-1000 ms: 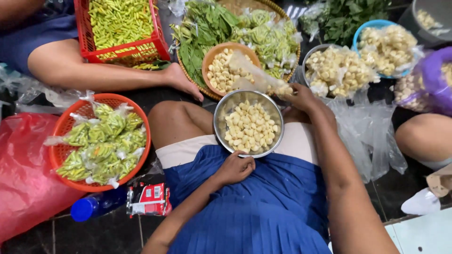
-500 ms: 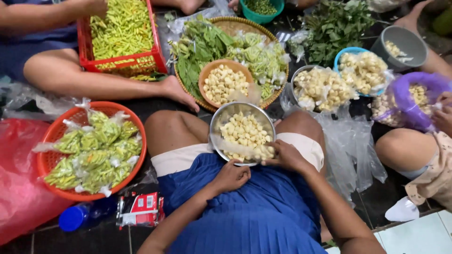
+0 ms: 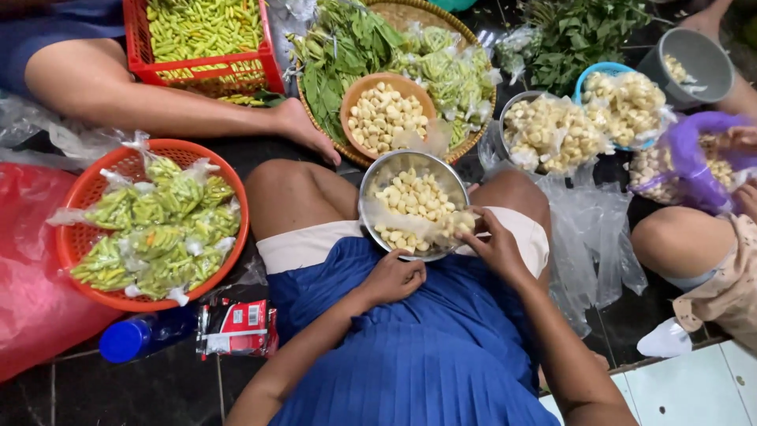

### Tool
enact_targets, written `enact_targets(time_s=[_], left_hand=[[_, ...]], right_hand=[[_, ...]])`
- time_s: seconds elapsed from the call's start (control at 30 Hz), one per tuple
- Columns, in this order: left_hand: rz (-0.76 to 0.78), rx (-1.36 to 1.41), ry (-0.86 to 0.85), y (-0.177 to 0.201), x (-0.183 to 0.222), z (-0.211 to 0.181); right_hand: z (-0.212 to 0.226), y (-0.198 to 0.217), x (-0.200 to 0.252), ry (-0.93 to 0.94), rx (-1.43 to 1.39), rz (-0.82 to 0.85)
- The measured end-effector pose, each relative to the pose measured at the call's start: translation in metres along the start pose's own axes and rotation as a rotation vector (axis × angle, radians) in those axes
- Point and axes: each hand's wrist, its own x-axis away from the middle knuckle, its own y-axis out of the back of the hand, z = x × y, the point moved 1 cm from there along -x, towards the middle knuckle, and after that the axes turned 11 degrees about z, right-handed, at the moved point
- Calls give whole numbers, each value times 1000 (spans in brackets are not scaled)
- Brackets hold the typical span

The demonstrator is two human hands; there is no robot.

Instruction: A person sitting on the floor is packaging peeled garlic cloves into small plastic bags by scooping them from a metal bowl.

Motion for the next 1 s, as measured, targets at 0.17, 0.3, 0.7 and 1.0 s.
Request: enact_targets(time_s=[0.17, 0.3, 0.7, 1.0], left_hand=[[19, -29, 3, 4, -2, -1], [-26, -56, 7, 2, 0, -2], [36, -79, -83, -14, -1, 14], [95, 15, -42, -29, 5, 12]], right_hand=[[10, -7, -6, 116, -62, -137], [1, -15, -14, 98, -4, -111], [56, 18, -14, 234, 17, -102], [185, 38, 43, -104, 431, -180]])
